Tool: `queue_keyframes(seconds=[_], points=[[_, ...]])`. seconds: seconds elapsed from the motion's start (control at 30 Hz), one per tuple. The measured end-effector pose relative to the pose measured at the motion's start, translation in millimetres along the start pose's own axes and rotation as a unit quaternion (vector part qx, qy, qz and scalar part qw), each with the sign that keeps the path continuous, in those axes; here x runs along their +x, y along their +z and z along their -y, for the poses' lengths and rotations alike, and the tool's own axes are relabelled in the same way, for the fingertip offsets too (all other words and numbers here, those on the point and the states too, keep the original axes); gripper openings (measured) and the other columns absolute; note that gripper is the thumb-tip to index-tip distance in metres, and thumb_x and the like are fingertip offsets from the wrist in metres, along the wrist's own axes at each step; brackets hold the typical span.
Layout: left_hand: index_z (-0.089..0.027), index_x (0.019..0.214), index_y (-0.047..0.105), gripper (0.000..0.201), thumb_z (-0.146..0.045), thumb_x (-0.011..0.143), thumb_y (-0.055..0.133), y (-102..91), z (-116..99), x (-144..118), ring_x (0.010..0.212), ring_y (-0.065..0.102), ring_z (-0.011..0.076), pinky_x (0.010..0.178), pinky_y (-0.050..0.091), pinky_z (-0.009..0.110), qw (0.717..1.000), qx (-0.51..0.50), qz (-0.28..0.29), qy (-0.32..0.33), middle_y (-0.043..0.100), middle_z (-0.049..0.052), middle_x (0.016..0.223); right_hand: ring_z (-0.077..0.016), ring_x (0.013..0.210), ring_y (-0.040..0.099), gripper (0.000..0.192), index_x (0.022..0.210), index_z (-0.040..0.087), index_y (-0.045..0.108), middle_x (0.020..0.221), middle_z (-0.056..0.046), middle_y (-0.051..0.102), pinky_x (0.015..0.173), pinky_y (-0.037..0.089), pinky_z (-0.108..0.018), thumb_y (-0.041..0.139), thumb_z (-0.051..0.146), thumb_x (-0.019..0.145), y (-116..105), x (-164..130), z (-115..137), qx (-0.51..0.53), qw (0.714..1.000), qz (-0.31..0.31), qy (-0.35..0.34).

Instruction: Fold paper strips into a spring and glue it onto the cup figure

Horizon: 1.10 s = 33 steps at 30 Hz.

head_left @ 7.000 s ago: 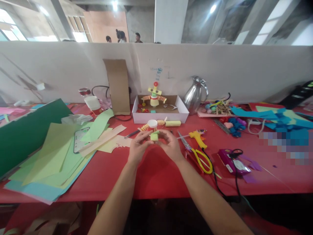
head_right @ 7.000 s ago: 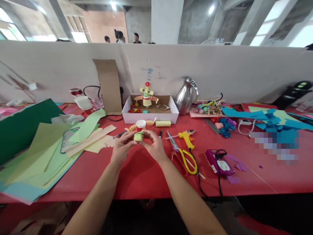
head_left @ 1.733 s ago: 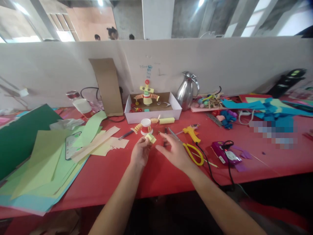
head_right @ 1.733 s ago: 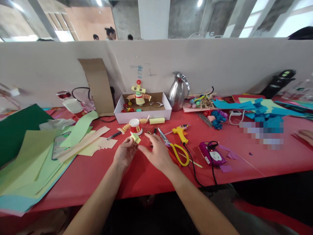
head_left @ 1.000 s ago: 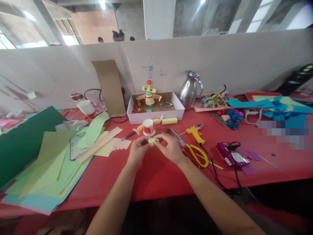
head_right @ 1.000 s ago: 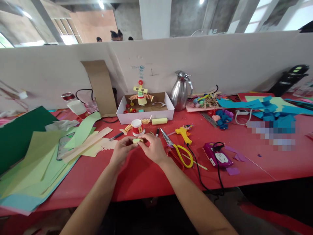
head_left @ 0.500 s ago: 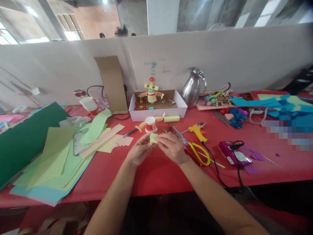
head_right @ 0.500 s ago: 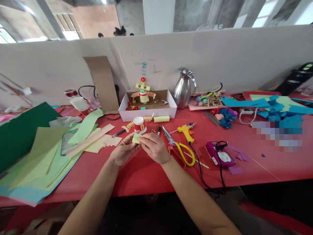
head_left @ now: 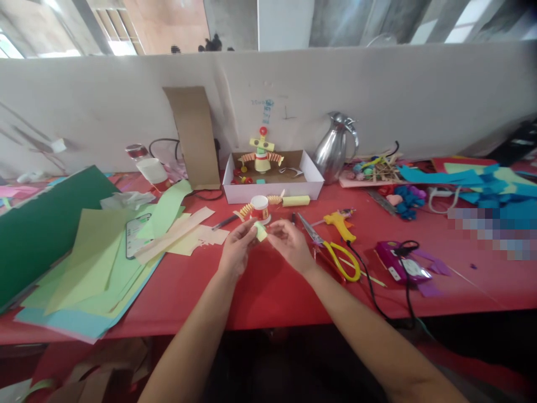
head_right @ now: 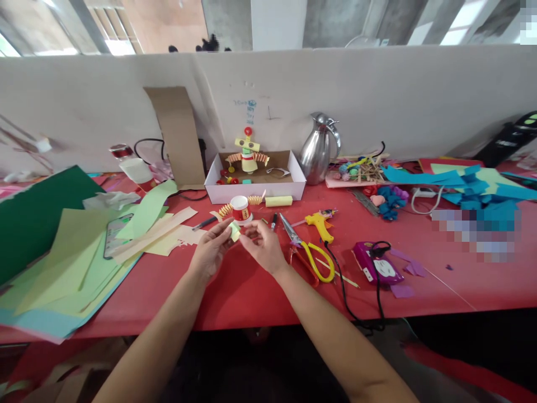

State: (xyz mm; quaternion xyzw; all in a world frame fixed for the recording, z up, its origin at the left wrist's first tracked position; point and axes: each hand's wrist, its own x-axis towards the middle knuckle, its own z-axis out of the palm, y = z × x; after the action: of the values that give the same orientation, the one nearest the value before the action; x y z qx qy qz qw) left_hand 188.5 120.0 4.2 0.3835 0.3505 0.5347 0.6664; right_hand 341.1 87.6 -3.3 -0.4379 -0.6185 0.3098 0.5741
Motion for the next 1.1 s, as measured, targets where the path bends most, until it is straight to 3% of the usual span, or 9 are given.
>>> queue_keyframes(seconds=[0.1, 0.27, 0.57, 1.1], points=[[-0.017, 0.103, 0.074, 0.038, -0.033, 0.07, 0.081, 2.8, 1, -2, 0.083, 0.065, 0.0151, 0.079, 0.051, 0.028, 1.0, 0.013, 0.018, 0.01, 0.074, 0.006, 0.096, -0.0183, 0.08, 0.068, 0.029, 0.098, 0.022, 0.058, 0.088, -0.003, 0.07, 0.071, 0.056, -0.03, 0.072, 0.038, 0.079, 9, -1, 0, 0.043, 0.998, -0.014, 0.049], [-0.018, 0.1, 0.072, 0.033, -0.033, 0.071, 0.08, 6.0, 2, -6, 0.082, 0.066, 0.0149, 0.082, 0.053, 0.03, 0.997, 0.055, 0.042, 0.035, 0.072, 0.005, 0.096, -0.0158, 0.064, 0.064, 0.02, 0.091, 0.021, 0.063, 0.073, 0.0, 0.067, 0.06, 0.054, -0.027, 0.068, 0.036, 0.08, 6, 1, -2, 0.042, 0.996, -0.051, 0.067], [-0.015, 0.094, 0.07, 0.029, -0.031, 0.071, 0.079, 6.0, 1, -7, 0.079, 0.068, 0.0164, 0.08, 0.055, 0.032, 0.987, 0.133, 0.078, 0.05, 0.073, 0.007, 0.088, -0.0168, 0.072, 0.067, 0.011, 0.089, 0.021, 0.072, 0.084, -0.004, 0.074, 0.066, 0.056, -0.029, 0.066, 0.025, 0.081, -13, 7, 0, -0.1, 0.994, -0.008, -0.045], [-0.015, 0.082, 0.073, 0.025, -0.024, 0.061, 0.082, -1.2, 7, 0, 0.069, 0.068, 0.0179, 0.075, 0.056, 0.035, 0.986, 0.147, 0.066, 0.042, 0.074, 0.006, 0.077, -0.0173, 0.075, 0.068, 0.009, 0.084, 0.024, 0.078, 0.083, -0.004, 0.074, 0.07, 0.056, -0.032, 0.07, 0.028, 0.083, -20, 8, -8, -0.051, 0.995, 0.035, -0.08]])
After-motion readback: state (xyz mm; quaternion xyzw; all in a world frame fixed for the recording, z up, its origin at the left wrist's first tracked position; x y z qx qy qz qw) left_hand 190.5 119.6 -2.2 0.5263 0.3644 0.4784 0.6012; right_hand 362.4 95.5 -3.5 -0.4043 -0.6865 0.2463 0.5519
